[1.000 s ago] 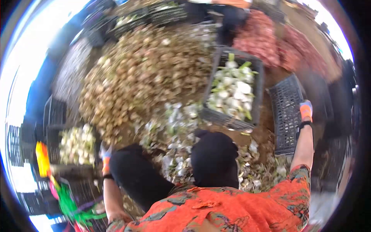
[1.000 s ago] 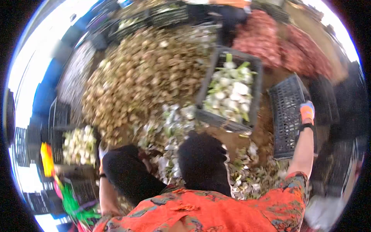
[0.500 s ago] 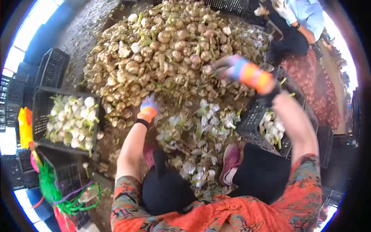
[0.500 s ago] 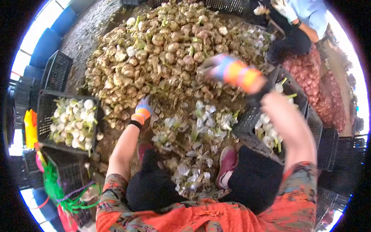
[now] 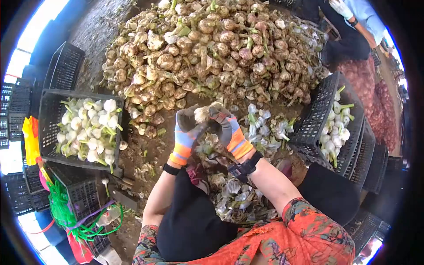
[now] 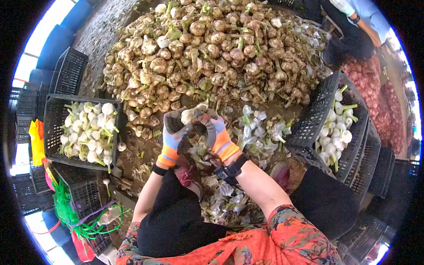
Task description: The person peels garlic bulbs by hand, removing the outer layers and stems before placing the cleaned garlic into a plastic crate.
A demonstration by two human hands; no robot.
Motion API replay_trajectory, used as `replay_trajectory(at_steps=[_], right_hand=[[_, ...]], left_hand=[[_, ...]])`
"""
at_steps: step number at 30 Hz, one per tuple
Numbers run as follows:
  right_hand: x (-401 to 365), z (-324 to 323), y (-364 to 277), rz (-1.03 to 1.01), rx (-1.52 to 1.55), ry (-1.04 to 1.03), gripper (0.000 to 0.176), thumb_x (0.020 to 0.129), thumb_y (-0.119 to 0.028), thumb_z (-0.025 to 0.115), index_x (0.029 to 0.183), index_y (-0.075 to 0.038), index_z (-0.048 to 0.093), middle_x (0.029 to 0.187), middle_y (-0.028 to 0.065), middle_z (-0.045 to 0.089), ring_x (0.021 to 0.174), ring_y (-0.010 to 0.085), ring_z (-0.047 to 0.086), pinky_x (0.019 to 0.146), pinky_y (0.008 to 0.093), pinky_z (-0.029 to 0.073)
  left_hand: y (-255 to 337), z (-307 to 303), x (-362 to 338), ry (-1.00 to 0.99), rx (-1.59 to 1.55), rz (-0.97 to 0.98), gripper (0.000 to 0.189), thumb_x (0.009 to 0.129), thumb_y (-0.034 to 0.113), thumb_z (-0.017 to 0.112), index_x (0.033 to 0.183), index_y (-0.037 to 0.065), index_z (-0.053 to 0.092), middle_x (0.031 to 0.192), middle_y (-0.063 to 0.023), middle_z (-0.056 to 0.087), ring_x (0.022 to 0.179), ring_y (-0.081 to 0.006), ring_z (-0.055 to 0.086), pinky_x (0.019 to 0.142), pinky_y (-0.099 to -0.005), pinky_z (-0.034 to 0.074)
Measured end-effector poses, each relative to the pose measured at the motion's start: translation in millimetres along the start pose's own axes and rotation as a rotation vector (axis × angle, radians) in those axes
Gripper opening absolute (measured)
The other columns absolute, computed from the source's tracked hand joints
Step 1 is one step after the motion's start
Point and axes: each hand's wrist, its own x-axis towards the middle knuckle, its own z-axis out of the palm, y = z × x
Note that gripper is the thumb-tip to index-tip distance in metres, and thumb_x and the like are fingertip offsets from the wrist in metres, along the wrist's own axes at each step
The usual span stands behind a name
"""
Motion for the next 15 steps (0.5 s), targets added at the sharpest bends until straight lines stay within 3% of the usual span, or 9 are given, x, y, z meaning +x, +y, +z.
replay_trajectory(at_steps=[4,6,7,8,10,11,15], right_hand=[[-14.3,18.9,-25.5,0.072,0.279,-0.097,0.025,0.082,-0.011,0.06,0.104,0.0,0.057,0.091,0.0081,0.064,0.083,0.0155,0.06,0.075,0.029,0.05],[-16.4,30.2,-34.3,0.257,-0.113,-0.036,0.026,0.08,-0.007,0.059,0.105,0.0,0.056,0.096,0.0091,0.064,0.083,0.0146,0.06,0.076,0.0275,0.05],[-13.7,32.5,-30.0,0.109,-0.434,-0.057,0.025,0.079,0.001,0.058,0.104,0.001,0.056,0.097,0.0094,0.063,0.08,0.0156,0.061,0.074,0.027,0.051],[-16.5,31.8,-28.7,0.102,-0.433,-0.052,0.025,0.079,0.001,0.058,0.104,0.001,0.056,0.097,0.0094,0.063,0.08,0.0156,0.061,0.074,0.027,0.051],[-23.9,33.5,-28.2,0.035,-0.125,-0.137,0.029,0.076,0.007,0.056,0.105,0.002,0.055,0.096,0.0092,0.063,0.08,0.0159,0.062,0.072,0.0272,0.051],[-22.5,25.2,-29.1,0.128,0.062,-0.107,0.03,0.076,0.007,0.057,0.106,0.002,0.054,0.097,0.009,0.063,0.081,0.0159,0.062,0.073,0.0274,0.051],[-23.1,5.0,-22.6,0.178,0.004,-0.147,0.03,0.077,0.007,0.057,0.106,0.002,0.054,0.098,0.01,0.063,0.084,0.0164,0.061,0.075,0.0278,0.051]], left_hand=[[14.3,14.6,-19.7,0.028,0.235,0.058,0.058,0.061,-0.011,0.071,0.111,0.004,0.045,0.115,-0.0097,0.05,0.106,-0.0183,0.05,0.088,-0.0303,0.044],[16.6,18.4,-25.0,0.011,0.693,0.298,0.056,0.059,-0.009,0.073,0.106,0.006,0.049,0.109,-0.0089,0.05,0.103,-0.0187,0.051,0.086,-0.0293,0.044],[22.0,22.4,-24.5,-0.008,0.749,0.347,0.052,0.056,-0.009,0.075,0.1,0.006,0.051,0.108,-0.0083,0.048,0.1,-0.0189,0.051,0.084,-0.0286,0.044],[20.9,21.0,-24.3,-0.017,0.746,0.349,0.052,0.056,-0.009,0.075,0.1,0.006,0.051,0.108,-0.0083,0.048,0.1,-0.0189,0.051,0.084,-0.0286,0.044],[18.6,16.8,-24.0,0.012,0.698,0.327,0.05,0.055,-0.008,0.075,0.096,0.006,0.051,0.109,-0.0088,0.048,0.099,-0.0196,0.051,0.083,-0.0284,0.044],[18.1,15.5,-24.3,0.006,0.695,0.328,0.05,0.055,-0.008,0.075,0.096,0.006,0.051,0.109,-0.0088,0.048,0.099,-0.0196,0.051,0.083,-0.0284,0.044],[16.1,15.9,-29.9,-0.017,0.591,0.32,0.045,0.06,-0.006,0.073,0.097,0.005,0.05,0.107,-0.009,0.049,0.098,-0.0194,0.052,0.086,-0.0299,0.043]])
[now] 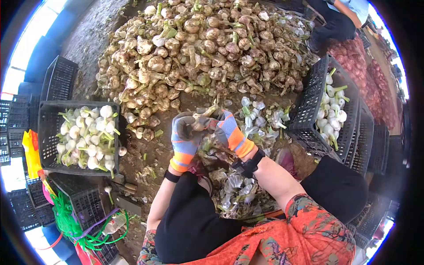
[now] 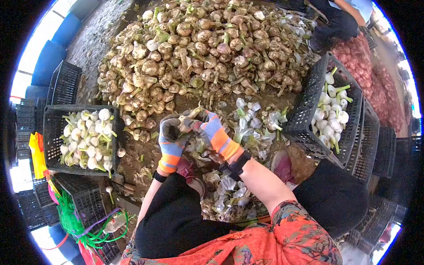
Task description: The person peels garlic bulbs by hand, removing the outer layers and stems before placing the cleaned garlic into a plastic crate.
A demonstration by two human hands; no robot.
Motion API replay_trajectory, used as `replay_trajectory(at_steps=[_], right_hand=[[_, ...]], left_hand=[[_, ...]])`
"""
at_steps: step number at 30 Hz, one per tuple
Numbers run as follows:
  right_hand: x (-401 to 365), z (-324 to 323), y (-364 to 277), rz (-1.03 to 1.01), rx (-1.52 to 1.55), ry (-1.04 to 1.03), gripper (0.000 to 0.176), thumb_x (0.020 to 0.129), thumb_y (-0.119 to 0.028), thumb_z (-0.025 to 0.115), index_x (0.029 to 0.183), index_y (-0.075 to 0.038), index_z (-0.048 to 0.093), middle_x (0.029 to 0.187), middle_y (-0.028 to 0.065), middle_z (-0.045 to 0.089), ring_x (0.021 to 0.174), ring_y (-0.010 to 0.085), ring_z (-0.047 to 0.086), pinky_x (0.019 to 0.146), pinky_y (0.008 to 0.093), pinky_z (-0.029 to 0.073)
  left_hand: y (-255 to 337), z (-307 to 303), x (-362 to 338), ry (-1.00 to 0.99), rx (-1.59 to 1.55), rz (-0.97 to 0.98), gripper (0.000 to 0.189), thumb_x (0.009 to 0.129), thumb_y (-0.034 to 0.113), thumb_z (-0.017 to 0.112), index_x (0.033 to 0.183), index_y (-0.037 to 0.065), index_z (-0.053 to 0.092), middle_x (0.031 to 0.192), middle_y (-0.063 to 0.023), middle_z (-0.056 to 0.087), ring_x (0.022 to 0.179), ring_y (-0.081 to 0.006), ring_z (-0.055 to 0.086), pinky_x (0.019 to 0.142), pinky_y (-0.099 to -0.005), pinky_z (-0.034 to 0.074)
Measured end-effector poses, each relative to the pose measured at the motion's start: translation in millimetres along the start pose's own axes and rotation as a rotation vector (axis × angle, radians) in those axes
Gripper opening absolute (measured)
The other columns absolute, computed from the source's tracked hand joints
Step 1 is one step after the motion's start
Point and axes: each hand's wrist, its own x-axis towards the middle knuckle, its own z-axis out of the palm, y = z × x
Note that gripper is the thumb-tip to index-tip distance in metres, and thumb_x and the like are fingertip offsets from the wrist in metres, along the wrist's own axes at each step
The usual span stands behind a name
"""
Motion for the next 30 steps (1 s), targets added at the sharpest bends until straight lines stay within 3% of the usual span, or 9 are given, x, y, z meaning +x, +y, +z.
replay_trajectory(at_steps=[7,9,12,16,18,22,24,25,30], right_hand=[[-9.0,16.4,-10.8,-0.163,-0.177,-0.002,0.028,0.077,0.007,0.057,0.104,0.002,0.055,0.098,0.0106,0.064,0.083,0.0178,0.063,0.076,0.0292,0.051],[-11.3,11.4,-12.6,-0.028,-0.127,0.033,0.026,0.076,0.007,0.056,0.102,0.002,0.055,0.096,0.0101,0.064,0.084,0.0184,0.063,0.078,0.0296,0.051],[-10.7,-6.2,-6.4,-0.082,-0.164,0.003,0.027,0.076,0.008,0.056,0.102,0.002,0.056,0.098,0.0105,0.063,0.085,0.0186,0.062,0.078,0.0294,0.051],[-19.4,-17.0,-21.1,-0.103,-0.227,-0.044,0.033,0.073,0.01,0.056,0.105,0.002,0.055,0.102,0.0107,0.061,0.086,0.0185,0.061,0.076,0.0289,0.05],[-24.7,-13.2,-32.2,-0.452,-1.069,-0.093,0.036,0.072,0.009,0.057,0.108,0.001,0.054,0.105,0.0108,0.059,0.087,0.0178,0.059,0.076,0.0281,0.049],[-25.6,-9.7,-24.4,-0.548,-1.062,-0.063,0.036,0.072,0.006,0.059,0.108,0.001,0.054,0.101,0.0095,0.06,0.083,0.0158,0.059,0.076,0.0283,0.049],[-23.5,-3.3,-13.7,-0.048,-0.267,0.097,0.032,0.071,0.004,0.062,0.103,0.001,0.057,0.098,0.0082,0.061,0.081,0.0137,0.059,0.075,0.0282,0.049],[-24.0,-2.0,-16.5,-0.048,-0.266,0.096,0.032,0.071,0.004,0.062,0.103,0.001,0.057,0.098,0.0082,0.061,0.081,0.0137,0.059,0.075,0.0282,0.049],[-24.4,10.7,-27.4,-0.277,-0.713,-0.028,0.015,0.071,0.003,0.062,0.086,0.0,0.065,0.087,0.0063,0.062,0.081,0.0146,0.06,0.072,0.0273,0.049]], left_hand=[[11.1,3.2,2.3,-0.048,0.203,0.076,0.042,0.062,-0.005,0.071,0.096,0.005,0.05,0.108,-0.0099,0.047,0.098,-0.0209,0.051,0.085,-0.0291,0.042],[13.3,6.3,1.3,-0.034,0.057,0.06,0.04,0.063,-0.005,0.071,0.095,0.005,0.049,0.108,-0.0097,0.046,0.099,-0.0199,0.05,0.084,-0.029,0.042],[8.5,7.3,-3.5,-0.041,0.046,-0.003,0.038,0.064,-0.008,0.068,0.093,0.005,0.048,0.11,-0.0095,0.047,0.1,-0.0204,0.051,0.086,-0.03,0.043],[6.5,8.7,-9.1,-0.06,-0.399,-0.206,0.039,0.071,-0.009,0.063,0.104,0.005,0.047,0.114,-0.0106,0.051,0.1,-0.0211,0.055,0.088,-0.0306,0.044],[19.9,3.3,-10.0,-0.078,-0.692,-0.473,0.039,0.08,-0.005,0.056,0.115,0.004,0.043,0.115,-0.0117,0.051,0.103,-0.0213,0.053,0.084,-0.0337,0.048],[30.5,9.8,-11.4,-0.029,-0.781,-0.56,0.04,0.084,-0.001,0.054,0.12,0.007,0.039,0.111,-0.0112,0.053,0.096,-0.0206,0.056,0.079,-0.0322,0.05],[26.0,17.9,-11.7,-0.037,-0.589,-0.436,0.038,0.086,0.005,0.054,0.12,0.006,0.04,0.109,-0.0104,0.055,0.092,-0.0178,0.057,0.074,-0.0283,0.049],[21.6,19.7,-12.5,-0.044,-0.396,-0.31,0.036,0.087,0.01,0.055,0.12,0.005,0.042,0.108,-0.0096,0.057,0.088,-0.0151,0.059,0.068,-0.0245,0.049],[31.5,5.2,-9.0,-0.054,-0.729,-0.695,0.041,0.081,0.004,0.062,0.118,0.002,0.044,0.106,-0.0092,0.057,0.089,-0.0172,0.06,0.075,-0.0284,0.051]])
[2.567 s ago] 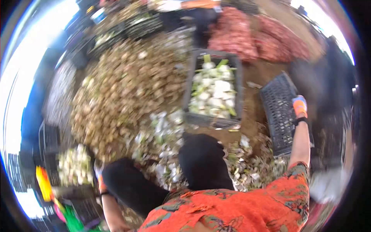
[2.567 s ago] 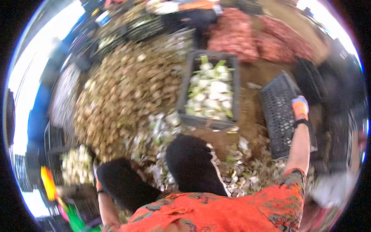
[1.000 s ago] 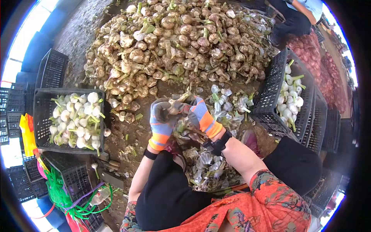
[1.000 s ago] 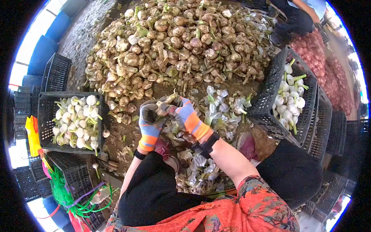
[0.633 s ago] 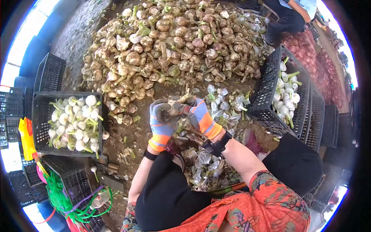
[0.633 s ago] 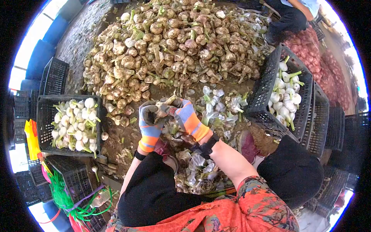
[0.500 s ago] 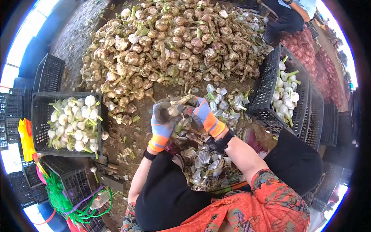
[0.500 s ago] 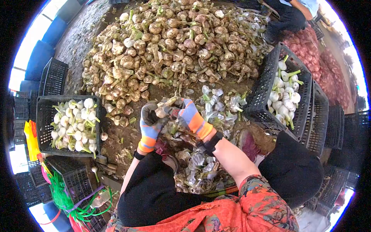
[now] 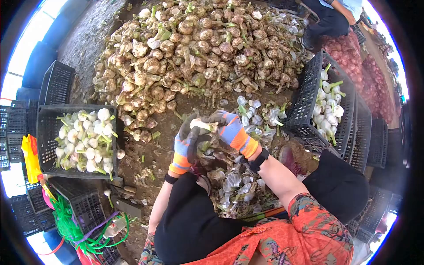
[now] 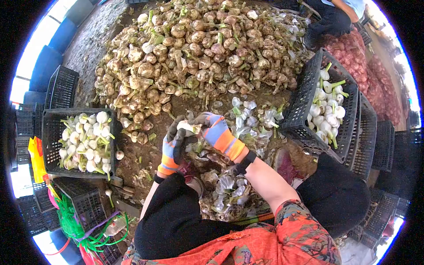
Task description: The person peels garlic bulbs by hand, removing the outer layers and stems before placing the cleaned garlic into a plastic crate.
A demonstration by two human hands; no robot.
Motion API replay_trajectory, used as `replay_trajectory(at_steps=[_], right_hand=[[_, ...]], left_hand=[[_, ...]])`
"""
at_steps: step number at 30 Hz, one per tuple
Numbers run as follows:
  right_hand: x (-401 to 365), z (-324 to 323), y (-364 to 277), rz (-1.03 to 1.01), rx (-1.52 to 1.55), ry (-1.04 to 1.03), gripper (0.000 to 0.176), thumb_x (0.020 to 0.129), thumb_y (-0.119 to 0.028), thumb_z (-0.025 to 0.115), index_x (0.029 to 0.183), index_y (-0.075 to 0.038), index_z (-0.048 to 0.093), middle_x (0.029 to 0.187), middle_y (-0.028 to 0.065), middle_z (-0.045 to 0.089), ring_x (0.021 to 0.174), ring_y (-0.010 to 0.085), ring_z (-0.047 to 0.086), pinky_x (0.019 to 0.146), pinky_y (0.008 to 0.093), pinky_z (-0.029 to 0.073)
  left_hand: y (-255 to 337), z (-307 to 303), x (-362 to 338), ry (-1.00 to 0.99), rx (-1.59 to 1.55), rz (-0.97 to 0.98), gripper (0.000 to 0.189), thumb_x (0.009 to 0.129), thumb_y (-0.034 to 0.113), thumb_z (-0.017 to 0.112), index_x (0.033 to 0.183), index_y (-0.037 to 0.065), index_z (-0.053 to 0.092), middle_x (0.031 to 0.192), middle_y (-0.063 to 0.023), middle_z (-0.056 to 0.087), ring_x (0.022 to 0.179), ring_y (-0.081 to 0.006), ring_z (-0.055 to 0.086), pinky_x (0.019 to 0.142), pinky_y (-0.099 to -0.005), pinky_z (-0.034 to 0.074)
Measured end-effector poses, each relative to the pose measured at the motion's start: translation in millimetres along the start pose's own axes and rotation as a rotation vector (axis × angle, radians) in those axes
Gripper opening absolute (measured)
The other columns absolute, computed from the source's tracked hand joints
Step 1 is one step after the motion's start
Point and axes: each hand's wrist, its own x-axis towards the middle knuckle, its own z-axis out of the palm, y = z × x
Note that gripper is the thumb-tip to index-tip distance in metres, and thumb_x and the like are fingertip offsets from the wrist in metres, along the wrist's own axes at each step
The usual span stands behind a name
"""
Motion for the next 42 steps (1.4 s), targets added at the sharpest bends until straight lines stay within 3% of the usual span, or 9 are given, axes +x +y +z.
replay_trajectory(at_steps=[3,10,12,15,17,21,23,33,42], right_hand=[[-1.8,3.8,2.2,-0.186,-0.324,0.012,0.014,0.071,-0.001,0.064,0.085,-0.002,0.066,0.08,0.0075,0.062,0.085,0.0146,0.06,0.072,0.0267,0.048],[4.8,-30.8,16.4,0.363,0.253,0.329,0.014,0.074,-0.007,0.06,0.087,-0.005,0.066,0.073,0.0122,0.065,0.067,0.0246,0.062,0.065,0.0322,0.049],[4.9,-55.2,41.5,0.497,-0.762,-0.12,0.02,0.071,-0.013,0.064,0.089,-0.006,0.066,0.081,0.014,0.065,0.076,0.0257,0.062,0.071,0.0323,0.049],[-11.4,-40.6,24.3,-0.128,-1.092,0.081,0.024,0.071,-0.014,0.064,0.093,-0.005,0.066,0.088,0.0134,0.065,0.081,0.0258,0.06,0.074,0.0332,0.048],[5.8,-22.2,-32.0,0.026,-0.501,-0.184,0.031,0.071,-0.023,0.066,0.098,-0.007,0.065,0.098,0.0151,0.061,0.094,0.0308,0.058,0.083,0.0354,0.046],[13.2,2.4,-64.5,0.042,-0.866,-0.353,0.028,0.073,-0.025,0.061,0.091,-0.004,0.065,0.093,0.0163,0.061,0.088,0.0318,0.06,0.078,0.0383,0.047],[16.6,7.7,-69.0,0.033,-1.151,-0.536,0.029,0.072,-0.025,0.058,0.089,-0.002,0.063,0.092,0.0187,0.06,0.087,0.0321,0.06,0.077,0.0399,0.047],[9.7,-5.0,-37.6,0.082,-0.566,-0.129,0.034,0.069,-0.017,0.06,0.097,0.001,0.058,0.094,0.0198,0.059,0.089,0.0362,0.057,0.079,0.0388,0.046],[5.4,-40.0,29.7,0.27,-0.993,0.124,0.036,0.068,-0.022,0.06,0.096,-0.001,0.059,0.099,0.0213,0.058,0.093,0.0377,0.056,0.085,0.0407,0.044]], left_hand=[[-24.4,-6.8,7.5,-0.079,0.152,0.351,0.042,0.079,0.004,0.065,0.116,0.002,0.046,0.106,-0.0084,0.057,0.09,-0.0176,0.059,0.077,-0.0295,0.051],[-3.2,-13.6,3.7,-0.188,0.263,0.128,0.055,0.075,0.002,0.067,0.123,0.001,0.041,0.114,-0.0078,0.054,0.101,-0.0158,0.055,0.085,-0.0263,0.046],[1.5,-4.2,2.9,-0.244,0.054,0.095,0.067,0.072,0.003,0.07,0.129,0.001,0.035,0.116,-0.0064,0.052,0.104,-0.0146,0.052,0.087,-0.0257,0.045],[-15.9,-36.4,15.9,-0.23,0.725,0.278,0.09,0.065,0.012,0.078,0.136,0.002,0.023,0.12,-0.0106,0.052,0.1,-0.0183,0.055,0.085,-0.0298,0.045],[-6.9,-11.9,7.1,-0.277,0.886,0.383,0.09,0.067,0.011,0.076,0.137,0.002,0.021,0.118,-0.0112,0.053,0.098,-0.0182,0.056,0.083,-0.0289,0.046],[-10.0,-14.9,10.7,-0.27,-0.154,-0.116,0.084,0.07,0.002,0.071,0.138,0.003,0.022,0.125,-0.011,0.046,0.107,-0.0182,0.05,0.093,-0.0304,0.041],[-10.1,-20.7,12.6,-0.309,1.101,0.45,0.085,0.07,0.009,0.07,0.138,0.004,0.021,0.124,-0.017,0.049,0.11,-0.025,0.052,0.092,-0.0333,0.042],[-24.1,-34.9,11.0,0.01,0.428,0.256,0.053,0.077,0.007,0.066,0.123,-0.001,0.042,0.112,-0.01,0.054,0.1,-0.0211,0.055,0.089,-0.0324,0.045],[-5.0,-12.9,-1.6,-0.098,-0.261,0.171,0.037,0.086,0.014,0.057,0.12,0.004,0.049,0.12,-0.0131,0.053,0.112,-0.0254,0.05,0.098,-0.0393,0.038]])
